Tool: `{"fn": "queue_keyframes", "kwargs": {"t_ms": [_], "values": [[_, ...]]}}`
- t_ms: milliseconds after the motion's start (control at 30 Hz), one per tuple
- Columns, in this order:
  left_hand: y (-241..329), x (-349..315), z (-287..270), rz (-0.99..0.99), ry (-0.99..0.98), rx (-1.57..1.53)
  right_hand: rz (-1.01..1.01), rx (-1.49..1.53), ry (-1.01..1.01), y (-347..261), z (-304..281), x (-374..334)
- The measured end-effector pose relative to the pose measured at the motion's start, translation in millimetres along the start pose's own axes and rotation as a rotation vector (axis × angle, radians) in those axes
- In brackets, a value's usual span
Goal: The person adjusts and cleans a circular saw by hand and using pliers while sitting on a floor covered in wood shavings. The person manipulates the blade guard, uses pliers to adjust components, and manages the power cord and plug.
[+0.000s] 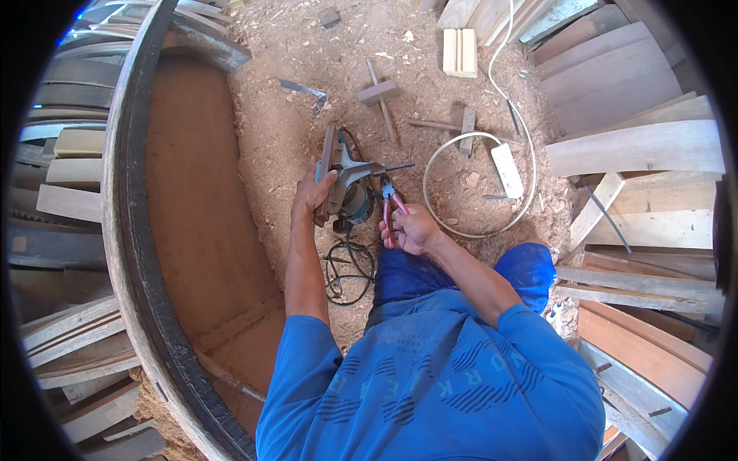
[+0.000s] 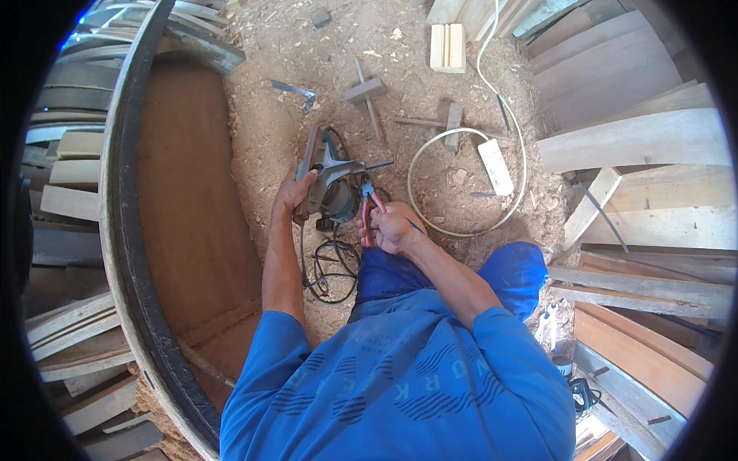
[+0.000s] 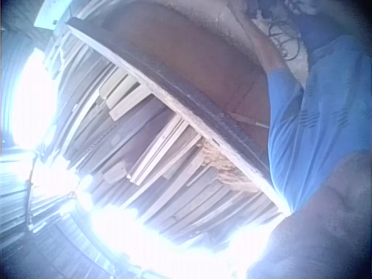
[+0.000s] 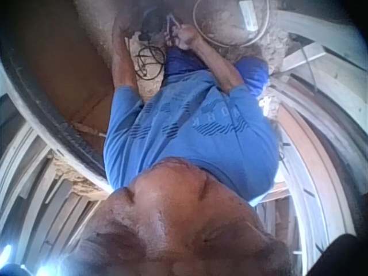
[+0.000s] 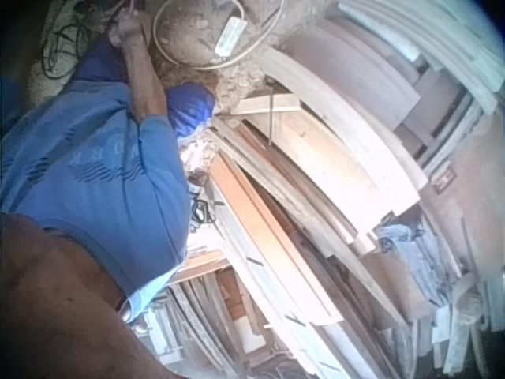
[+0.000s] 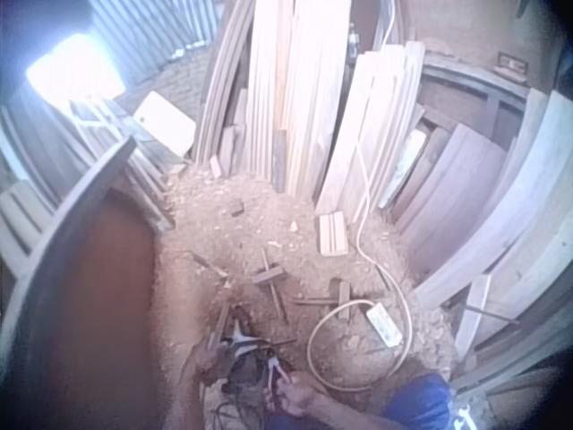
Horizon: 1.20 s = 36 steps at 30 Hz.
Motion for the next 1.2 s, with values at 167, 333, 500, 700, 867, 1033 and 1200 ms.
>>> {"fn": "queue_keyframes", "kwargs": {"t_ms": [167,333,500,700,867,1033,1200], "values": [[-3.5,3.2,8.6,0.002,0.013,-0.019,0.006,-0.005,-0.028,-2.7,-6.4,0.8],[-6.7,16.7,11.2,0.040,-0.190,-0.074,0.045,-0.165,-0.031,-11.0,-11.7,-14.3],[-2.5,13.9,10.0,0.000,-0.013,-0.095,0.036,-0.220,-0.050,-25.8,-73.7,-55.1],[-13.2,-9.2,16.2,0.037,0.113,0.003,-0.254,-0.655,0.750,-64.6,-197.7,-119.7],[-10.6,-42.3,33.8,0.004,0.134,0.042,-0.692,-1.564,1.364,-90.0,-209.3,-146.9],[9.7,-81.7,29.6,-0.108,0.172,0.155,-0.864,-1.595,0.805,-84.4,-70.8,-129.1],[18.8,-91.0,16.0,-0.121,0.120,0.168,-0.969,-1.666,0.565,-57.7,-29.2,-44.7]]}}
Point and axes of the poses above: each hand's wrist, its own x-axis towards the middle knuckle, its own z-axis out of the palm, y = z × x, the point moved 2 cm from there along x, towards the middle knuckle, and after that the axes turned 11 degrees about y, right-handed, at the moved point
